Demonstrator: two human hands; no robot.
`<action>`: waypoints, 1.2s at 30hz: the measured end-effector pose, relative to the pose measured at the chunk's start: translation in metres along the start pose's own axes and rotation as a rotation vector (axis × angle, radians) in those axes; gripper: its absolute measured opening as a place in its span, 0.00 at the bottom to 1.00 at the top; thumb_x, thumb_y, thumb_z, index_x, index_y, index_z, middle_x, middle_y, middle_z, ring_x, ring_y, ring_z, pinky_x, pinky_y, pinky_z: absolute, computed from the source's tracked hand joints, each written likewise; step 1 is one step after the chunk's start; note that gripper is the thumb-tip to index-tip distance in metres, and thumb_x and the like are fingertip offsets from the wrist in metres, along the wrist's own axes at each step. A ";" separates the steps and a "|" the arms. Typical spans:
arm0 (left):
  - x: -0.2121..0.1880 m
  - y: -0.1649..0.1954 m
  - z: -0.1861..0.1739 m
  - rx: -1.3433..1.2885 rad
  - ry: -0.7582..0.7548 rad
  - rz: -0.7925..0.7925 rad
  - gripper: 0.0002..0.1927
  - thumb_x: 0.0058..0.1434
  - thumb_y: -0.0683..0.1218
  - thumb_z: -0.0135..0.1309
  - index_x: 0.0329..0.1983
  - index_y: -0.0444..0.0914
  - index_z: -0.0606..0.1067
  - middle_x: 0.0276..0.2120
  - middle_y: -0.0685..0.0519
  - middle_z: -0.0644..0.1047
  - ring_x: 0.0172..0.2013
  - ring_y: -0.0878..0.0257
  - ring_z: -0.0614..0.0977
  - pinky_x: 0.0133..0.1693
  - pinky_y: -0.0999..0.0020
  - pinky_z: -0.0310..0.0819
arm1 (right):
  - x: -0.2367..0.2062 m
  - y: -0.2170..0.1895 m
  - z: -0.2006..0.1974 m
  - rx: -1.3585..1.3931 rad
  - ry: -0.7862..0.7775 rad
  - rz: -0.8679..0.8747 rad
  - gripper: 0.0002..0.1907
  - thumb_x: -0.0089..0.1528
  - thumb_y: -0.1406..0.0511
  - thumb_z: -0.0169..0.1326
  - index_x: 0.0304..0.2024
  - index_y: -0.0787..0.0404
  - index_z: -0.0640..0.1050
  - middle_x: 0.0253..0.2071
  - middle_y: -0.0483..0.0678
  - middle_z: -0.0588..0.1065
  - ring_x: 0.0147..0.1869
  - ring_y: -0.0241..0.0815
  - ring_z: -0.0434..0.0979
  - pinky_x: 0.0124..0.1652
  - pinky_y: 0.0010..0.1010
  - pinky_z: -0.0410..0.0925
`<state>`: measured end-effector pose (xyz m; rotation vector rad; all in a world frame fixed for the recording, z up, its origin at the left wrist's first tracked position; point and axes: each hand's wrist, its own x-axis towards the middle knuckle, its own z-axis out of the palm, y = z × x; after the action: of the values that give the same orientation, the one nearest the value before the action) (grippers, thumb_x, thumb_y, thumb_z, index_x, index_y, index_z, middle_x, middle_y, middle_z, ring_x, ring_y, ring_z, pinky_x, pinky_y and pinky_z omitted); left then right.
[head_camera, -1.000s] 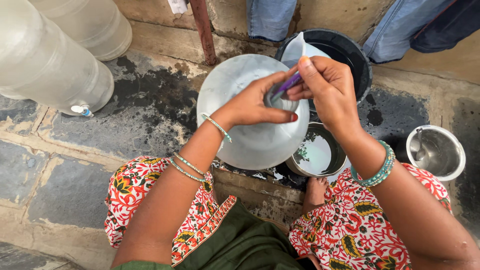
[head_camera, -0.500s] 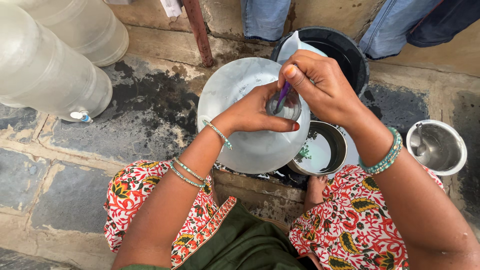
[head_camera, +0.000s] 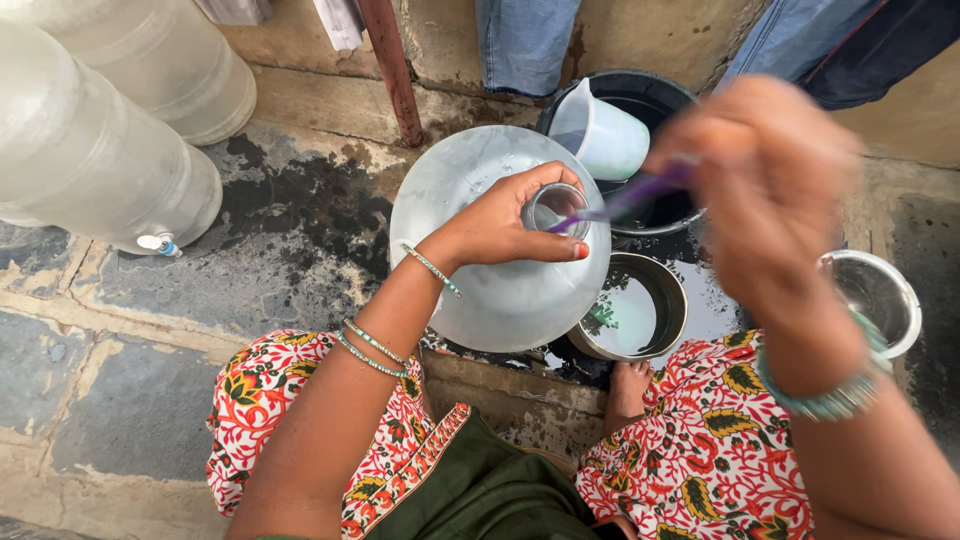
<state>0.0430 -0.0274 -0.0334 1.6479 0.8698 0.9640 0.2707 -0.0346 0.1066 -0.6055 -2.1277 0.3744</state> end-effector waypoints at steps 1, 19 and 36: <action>0.001 0.000 0.000 -0.005 0.003 0.021 0.24 0.53 0.52 0.71 0.48 0.39 0.75 0.43 0.58 0.78 0.49 0.69 0.78 0.57 0.69 0.71 | -0.002 -0.007 -0.005 -0.005 0.001 -0.022 0.24 0.79 0.55 0.40 0.37 0.62 0.76 0.34 0.49 0.74 0.34 0.38 0.72 0.36 0.28 0.64; -0.002 -0.002 -0.002 -0.031 -0.028 -0.001 0.29 0.52 0.55 0.72 0.53 0.41 0.76 0.47 0.58 0.78 0.53 0.66 0.77 0.60 0.68 0.70 | -0.014 0.005 0.002 0.021 0.032 0.011 0.20 0.74 0.59 0.43 0.34 0.63 0.77 0.33 0.49 0.76 0.34 0.40 0.72 0.35 0.32 0.64; -0.003 0.002 -0.004 0.001 -0.017 0.067 0.37 0.52 0.52 0.72 0.66 0.44 0.73 0.58 0.55 0.76 0.60 0.64 0.75 0.64 0.63 0.67 | -0.024 0.023 0.011 0.121 0.130 0.001 0.18 0.74 0.64 0.42 0.33 0.64 0.77 0.34 0.48 0.77 0.33 0.38 0.69 0.36 0.30 0.62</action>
<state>0.0382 -0.0291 -0.0316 1.6928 0.8077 0.9940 0.2804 -0.0292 0.0740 -0.5459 -1.9653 0.4489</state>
